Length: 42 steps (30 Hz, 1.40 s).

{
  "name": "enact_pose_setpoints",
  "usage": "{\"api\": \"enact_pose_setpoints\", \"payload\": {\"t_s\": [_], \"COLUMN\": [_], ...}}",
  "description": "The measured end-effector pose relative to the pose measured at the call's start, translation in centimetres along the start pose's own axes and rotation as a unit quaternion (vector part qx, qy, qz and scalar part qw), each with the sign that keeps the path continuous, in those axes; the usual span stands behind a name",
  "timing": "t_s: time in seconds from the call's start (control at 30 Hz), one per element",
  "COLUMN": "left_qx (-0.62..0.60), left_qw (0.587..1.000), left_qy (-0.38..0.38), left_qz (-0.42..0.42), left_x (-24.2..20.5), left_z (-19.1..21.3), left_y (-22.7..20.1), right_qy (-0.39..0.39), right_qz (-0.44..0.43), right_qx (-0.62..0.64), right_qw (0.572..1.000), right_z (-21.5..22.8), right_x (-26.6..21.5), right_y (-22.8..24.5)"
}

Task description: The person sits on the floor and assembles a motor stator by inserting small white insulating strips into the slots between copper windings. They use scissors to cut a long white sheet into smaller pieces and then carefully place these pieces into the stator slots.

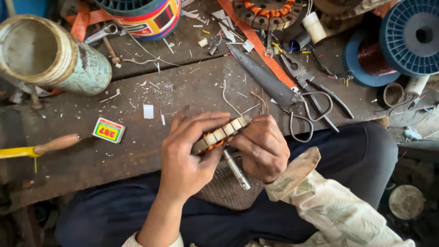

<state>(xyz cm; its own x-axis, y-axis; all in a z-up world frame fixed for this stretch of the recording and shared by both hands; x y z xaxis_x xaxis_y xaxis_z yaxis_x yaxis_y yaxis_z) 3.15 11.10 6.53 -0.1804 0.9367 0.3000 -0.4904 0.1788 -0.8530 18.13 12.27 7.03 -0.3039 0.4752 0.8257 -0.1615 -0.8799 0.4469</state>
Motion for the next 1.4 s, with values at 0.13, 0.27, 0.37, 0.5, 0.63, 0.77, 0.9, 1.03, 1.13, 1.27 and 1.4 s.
{"api": "enact_pose_setpoints", "payload": {"t_s": [0.13, 0.27, 0.37, 0.5, 0.63, 0.77, 0.9, 1.03, 1.13, 1.27, 1.4], "left_qx": [-0.018, 0.058, 0.1, 0.123, 0.101, 0.089, 0.078, 0.094, 0.097, 0.09, 0.073], "left_qw": [0.999, 0.992, 0.974, 0.962, 0.969, 0.971, 0.97, 0.97, 0.968, 0.969, 0.977], "left_qy": [0.019, -0.048, -0.116, -0.166, -0.17, -0.171, -0.182, -0.168, -0.161, -0.161, -0.158], "left_qz": [-0.031, -0.096, -0.166, -0.18, -0.147, -0.14, -0.143, -0.148, -0.168, -0.162, -0.122], "left_x": [0.7, -0.4, -1.6, -2.4, -2.6, -2.6, -2.7, -3.2, -3.0, -2.3, -1.4], "left_z": [0.6, 1.9, 2.0, 1.6, 1.8, 1.9, 1.8, 1.3, 1.2, 1.4, 1.5], "left_y": [-0.4, -0.4, -1.2, -1.7, -1.3, -1.1, -0.8, -0.6, -0.7, -0.8, 0.5], "right_qy": [0.051, 0.06, 0.094, 0.097, 0.101, 0.095, 0.09, 0.088, 0.088, 0.085, 0.08], "right_qz": [0.014, -0.033, -0.106, -0.114, -0.124, -0.122, -0.121, -0.112, -0.104, -0.149, -0.203], "right_qx": [-0.038, -0.046, -0.03, -0.027, -0.021, -0.025, -0.039, -0.034, -0.027, 0.021, 0.03], "right_qw": [0.998, 0.997, 0.989, 0.988, 0.987, 0.988, 0.988, 0.989, 0.99, 0.985, 0.975], "right_z": [-0.2, -0.6, -1.4, -1.6, -1.3, -1.4, -1.3, -1.3, -1.3, -1.5, -0.6], "right_x": [1.0, 2.0, 2.4, 2.3, 1.7, 1.7, 1.6, 1.4, 1.5, 1.5, 0.7], "right_y": [0.5, 0.2, -0.7, -0.8, -0.6, -0.4, -0.3, -0.3, -0.2, -0.8, -2.5]}}
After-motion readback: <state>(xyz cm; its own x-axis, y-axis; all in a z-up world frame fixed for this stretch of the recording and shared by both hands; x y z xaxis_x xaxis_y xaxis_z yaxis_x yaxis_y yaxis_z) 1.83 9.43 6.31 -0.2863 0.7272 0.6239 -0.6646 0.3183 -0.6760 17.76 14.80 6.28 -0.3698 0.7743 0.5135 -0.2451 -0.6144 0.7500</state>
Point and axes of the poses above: each hand's wrist, its own x-axis towards the middle knuckle, its own z-axis out of the back of the hand, y = z × x, the point moved 10 cm from there along x, towards the middle knuckle, and after that the axes turned 4 degrees about -y, right-handed, at the moved point
